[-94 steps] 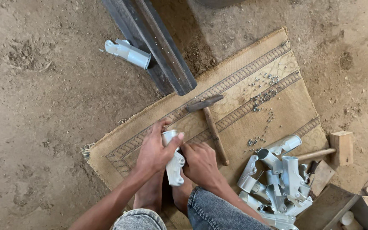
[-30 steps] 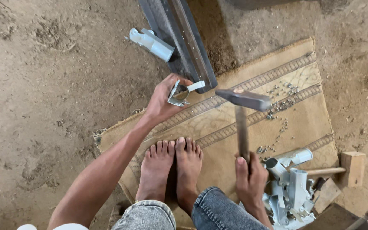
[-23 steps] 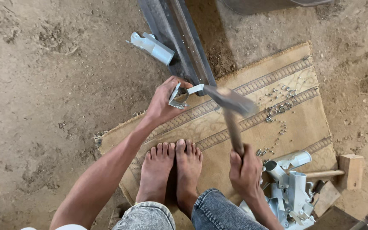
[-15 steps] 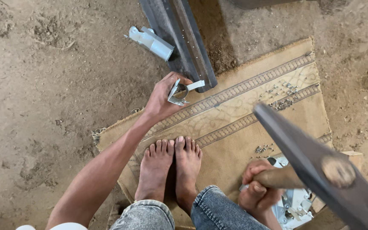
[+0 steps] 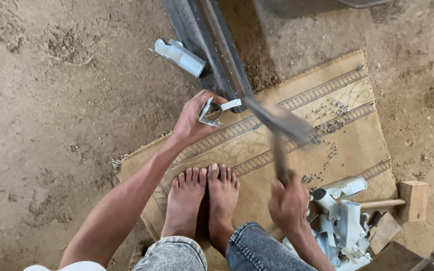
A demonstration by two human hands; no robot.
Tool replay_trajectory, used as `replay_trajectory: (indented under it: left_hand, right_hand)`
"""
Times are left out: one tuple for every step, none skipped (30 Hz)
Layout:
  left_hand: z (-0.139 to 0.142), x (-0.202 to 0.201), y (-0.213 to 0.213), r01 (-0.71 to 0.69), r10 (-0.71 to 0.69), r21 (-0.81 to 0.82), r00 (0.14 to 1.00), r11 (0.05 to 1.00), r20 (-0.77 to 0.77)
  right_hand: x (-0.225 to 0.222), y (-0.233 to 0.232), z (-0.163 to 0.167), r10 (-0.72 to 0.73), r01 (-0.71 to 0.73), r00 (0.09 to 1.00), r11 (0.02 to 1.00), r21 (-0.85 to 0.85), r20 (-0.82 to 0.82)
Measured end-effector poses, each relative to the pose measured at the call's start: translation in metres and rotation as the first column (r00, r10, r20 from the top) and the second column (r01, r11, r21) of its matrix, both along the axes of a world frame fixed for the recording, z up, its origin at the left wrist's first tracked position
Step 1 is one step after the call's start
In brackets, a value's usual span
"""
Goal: The person sits on a mat on the floor and hammers galvanized sheet-metal bracket parts against a steel beam, reshaping and flattening them one at a time, then sets finished parts aside and picks the next piece from a pile.
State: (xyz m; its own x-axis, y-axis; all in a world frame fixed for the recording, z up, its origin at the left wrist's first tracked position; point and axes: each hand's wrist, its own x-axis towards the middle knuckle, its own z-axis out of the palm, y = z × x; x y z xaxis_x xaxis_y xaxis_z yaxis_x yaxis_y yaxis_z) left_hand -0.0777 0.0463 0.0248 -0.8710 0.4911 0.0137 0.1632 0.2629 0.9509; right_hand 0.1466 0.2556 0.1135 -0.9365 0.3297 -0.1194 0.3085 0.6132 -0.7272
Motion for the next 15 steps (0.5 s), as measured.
replay_trajectory:
  left_hand:
    - [-0.001,0.0,0.0,0.0,0.0,0.001,1.0,1.0,-0.003]
    - [-0.002,0.0,0.0,-0.004,0.004,0.006,1.0,1.0,-0.008]
    - [-0.004,0.001,0.0,-0.002,0.003,0.008,1.0,1.0,-0.015]
    - [-0.006,0.001,0.0,-0.008,0.008,0.01,1.0,1.0,-0.025]
    - [-0.008,0.002,0.0,-0.013,0.013,-0.003,1.0,1.0,-0.013]
    - [-0.01,0.003,-0.001,-0.009,0.01,-0.018,1.0,1.0,0.009]
    - [-0.012,0.004,-0.001,-0.009,0.01,-0.03,1.0,1.0,0.024]
    - [-0.014,0.004,-0.001,-0.017,0.018,-0.024,0.999,1.0,0.04]
    - [-0.016,0.004,-0.001,-0.025,0.026,-0.022,0.998,0.999,0.051]
    - [-0.016,0.004,-0.001,-0.029,0.03,-0.023,0.998,0.999,0.055]
    - [-0.017,0.003,0.0,-0.02,0.021,-0.021,0.999,1.0,0.034]
    - [-0.017,0.003,0.001,-0.015,0.015,-0.016,1.0,1.0,0.012]
    - [-0.017,0.002,0.001,-0.011,0.011,-0.01,1.0,1.0,0.001]
    - [-0.016,0.002,0.002,-0.007,0.007,-0.007,1.0,1.0,0.01]
    - [-0.015,0.002,0.001,-0.003,0.003,-0.004,1.0,1.0,0.021]
  right_hand:
    - [-0.005,0.002,-0.006,0.058,-0.08,0.991,0.981,0.176,0.124]
    - [-0.007,0.004,-0.008,0.09,-0.173,0.964,0.927,0.333,0.252]
    - [-0.008,0.008,-0.008,0.095,-0.145,0.982,0.934,0.327,0.165]
    - [-0.009,0.01,-0.006,0.105,-0.123,0.992,0.94,0.318,0.075]
    - [-0.006,0.014,0.002,0.115,-0.109,0.993,0.945,0.309,0.0]
    - [-0.004,0.015,0.01,0.019,0.021,0.991,0.952,0.305,-0.129]
    - [0.001,0.016,0.021,-0.071,0.148,0.962,0.946,0.288,-0.262]
    - [0.003,0.017,0.032,-0.152,0.268,0.905,0.929,0.255,-0.397]
    - [0.006,0.017,0.042,-0.126,0.195,0.936,0.963,0.185,-0.328]
    - [0.01,0.015,0.05,-0.096,0.128,0.959,0.986,0.105,-0.267]
    - [0.011,0.013,0.054,-0.059,0.065,0.975,0.998,0.019,-0.216]
    - [0.012,0.012,0.055,-0.108,0.049,0.919,0.986,-0.161,-0.38]
    - [0.012,0.012,0.051,-0.177,-0.003,0.841,0.944,-0.33,-0.512]
    - [0.012,0.013,0.043,-0.269,-0.073,0.752,0.873,-0.482,-0.602]
    - [0.011,0.013,0.029,-0.276,-0.097,0.742,0.858,-0.505,-0.611]
